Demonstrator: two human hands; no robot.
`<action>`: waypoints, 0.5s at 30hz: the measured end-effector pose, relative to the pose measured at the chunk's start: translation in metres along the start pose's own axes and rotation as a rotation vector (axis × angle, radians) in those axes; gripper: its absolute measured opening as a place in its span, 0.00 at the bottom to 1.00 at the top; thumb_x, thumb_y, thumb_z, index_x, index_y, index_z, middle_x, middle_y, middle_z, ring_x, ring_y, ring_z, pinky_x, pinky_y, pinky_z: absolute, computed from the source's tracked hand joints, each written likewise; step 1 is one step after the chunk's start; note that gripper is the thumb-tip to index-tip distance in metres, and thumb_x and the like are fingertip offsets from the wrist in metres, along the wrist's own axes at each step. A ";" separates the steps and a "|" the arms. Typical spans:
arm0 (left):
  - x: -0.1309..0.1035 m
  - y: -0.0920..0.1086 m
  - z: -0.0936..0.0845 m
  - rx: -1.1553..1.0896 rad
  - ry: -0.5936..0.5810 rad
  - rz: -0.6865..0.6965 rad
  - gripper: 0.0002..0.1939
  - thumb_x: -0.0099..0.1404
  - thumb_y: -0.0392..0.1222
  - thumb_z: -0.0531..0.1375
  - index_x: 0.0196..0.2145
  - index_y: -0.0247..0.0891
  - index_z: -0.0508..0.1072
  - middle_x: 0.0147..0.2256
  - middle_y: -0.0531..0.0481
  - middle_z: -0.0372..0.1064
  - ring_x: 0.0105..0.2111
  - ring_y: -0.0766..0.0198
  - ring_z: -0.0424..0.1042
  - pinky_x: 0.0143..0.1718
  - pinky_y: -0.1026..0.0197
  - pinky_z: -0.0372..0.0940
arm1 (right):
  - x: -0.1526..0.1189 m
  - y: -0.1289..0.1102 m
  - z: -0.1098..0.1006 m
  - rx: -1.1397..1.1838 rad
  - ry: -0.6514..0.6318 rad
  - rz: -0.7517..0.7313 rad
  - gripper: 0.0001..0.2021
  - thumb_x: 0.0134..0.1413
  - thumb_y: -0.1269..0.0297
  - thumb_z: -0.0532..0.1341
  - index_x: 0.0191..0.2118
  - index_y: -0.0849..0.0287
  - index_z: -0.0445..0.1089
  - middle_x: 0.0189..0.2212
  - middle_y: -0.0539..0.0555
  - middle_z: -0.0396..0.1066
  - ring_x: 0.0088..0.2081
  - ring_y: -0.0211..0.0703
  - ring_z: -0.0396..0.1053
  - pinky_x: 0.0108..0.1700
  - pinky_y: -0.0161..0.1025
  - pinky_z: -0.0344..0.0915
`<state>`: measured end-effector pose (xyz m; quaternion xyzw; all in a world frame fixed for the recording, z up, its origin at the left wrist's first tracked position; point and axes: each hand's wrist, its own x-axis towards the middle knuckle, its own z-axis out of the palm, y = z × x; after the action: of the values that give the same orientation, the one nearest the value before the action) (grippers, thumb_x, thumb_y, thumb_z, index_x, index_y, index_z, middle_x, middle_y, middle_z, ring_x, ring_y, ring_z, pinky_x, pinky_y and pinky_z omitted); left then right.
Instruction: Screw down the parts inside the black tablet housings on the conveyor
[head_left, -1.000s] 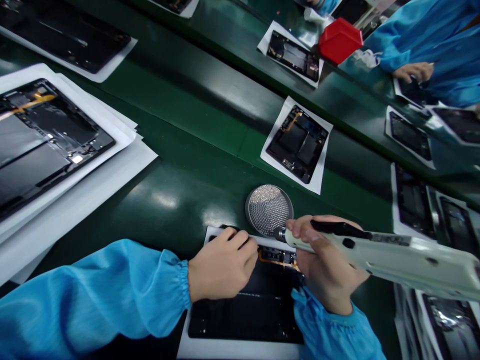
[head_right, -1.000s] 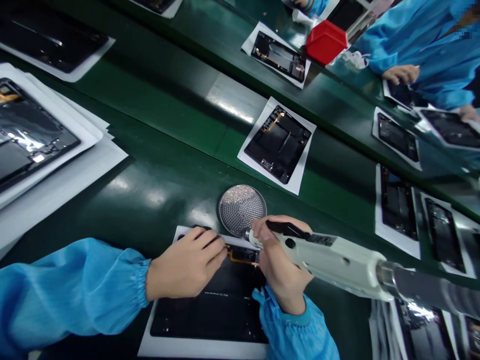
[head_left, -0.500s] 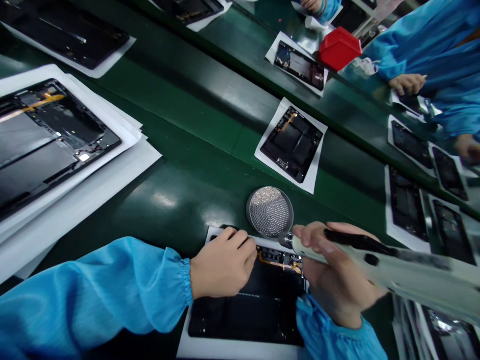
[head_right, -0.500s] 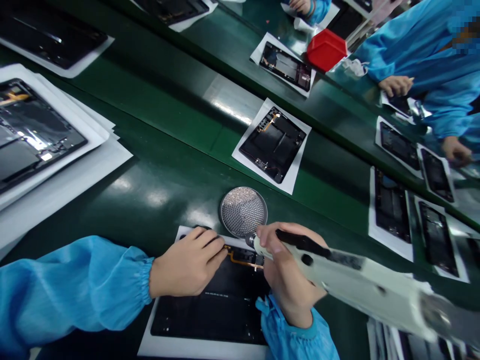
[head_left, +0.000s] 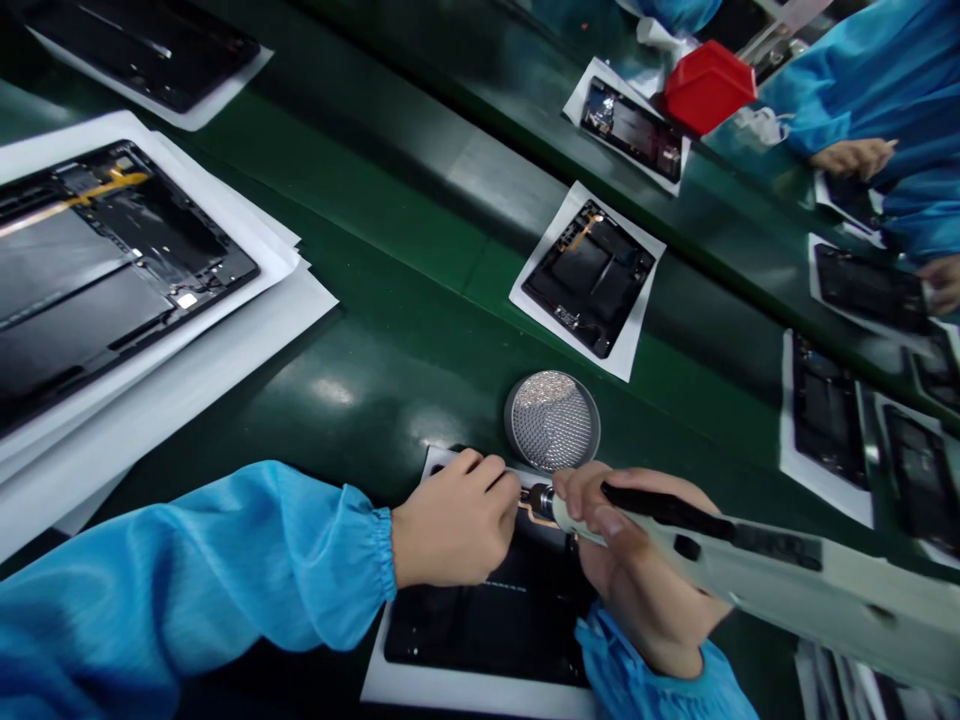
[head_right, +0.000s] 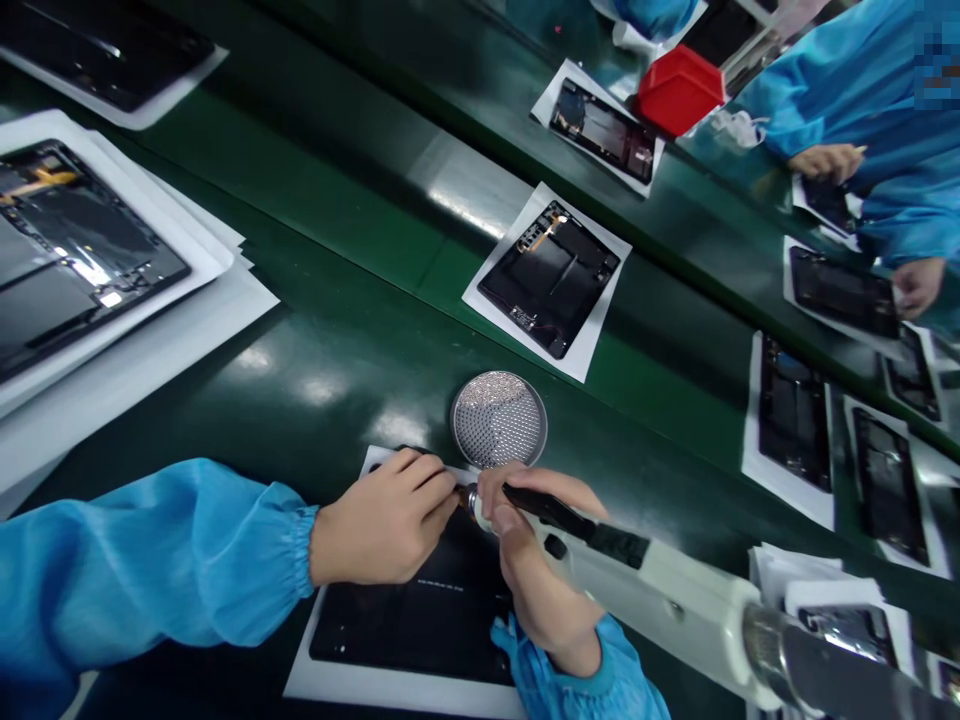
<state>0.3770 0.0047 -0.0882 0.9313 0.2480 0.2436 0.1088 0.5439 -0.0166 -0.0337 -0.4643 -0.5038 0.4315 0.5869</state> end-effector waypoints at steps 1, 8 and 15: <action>0.000 0.000 0.000 0.000 0.004 0.000 0.11 0.69 0.33 0.54 0.34 0.28 0.75 0.33 0.42 0.67 0.34 0.54 0.65 0.31 0.53 0.58 | 0.000 0.000 0.000 -0.003 0.000 -0.003 0.14 0.56 0.76 0.61 0.46 0.53 0.72 0.25 0.48 0.69 0.29 0.43 0.68 0.36 0.50 0.69; 0.001 0.001 -0.002 -0.015 0.016 -0.007 0.10 0.68 0.33 0.55 0.32 0.28 0.74 0.34 0.41 0.67 0.35 0.53 0.66 0.34 0.52 0.61 | 0.003 -0.002 0.007 -0.039 0.004 -0.015 0.11 0.54 0.74 0.62 0.42 0.53 0.71 0.24 0.48 0.69 0.28 0.43 0.68 0.36 0.48 0.69; 0.000 -0.005 -0.005 -0.054 -0.109 -0.117 0.07 0.67 0.34 0.54 0.37 0.29 0.72 0.41 0.37 0.67 0.44 0.48 0.65 0.44 0.49 0.65 | -0.002 0.012 0.010 -0.043 0.017 0.011 0.08 0.54 0.70 0.64 0.40 0.53 0.72 0.26 0.48 0.71 0.30 0.44 0.70 0.37 0.47 0.68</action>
<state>0.3724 0.0096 -0.0861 0.9239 0.2888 0.1923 0.1613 0.5338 -0.0154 -0.0452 -0.4832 -0.5054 0.4201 0.5785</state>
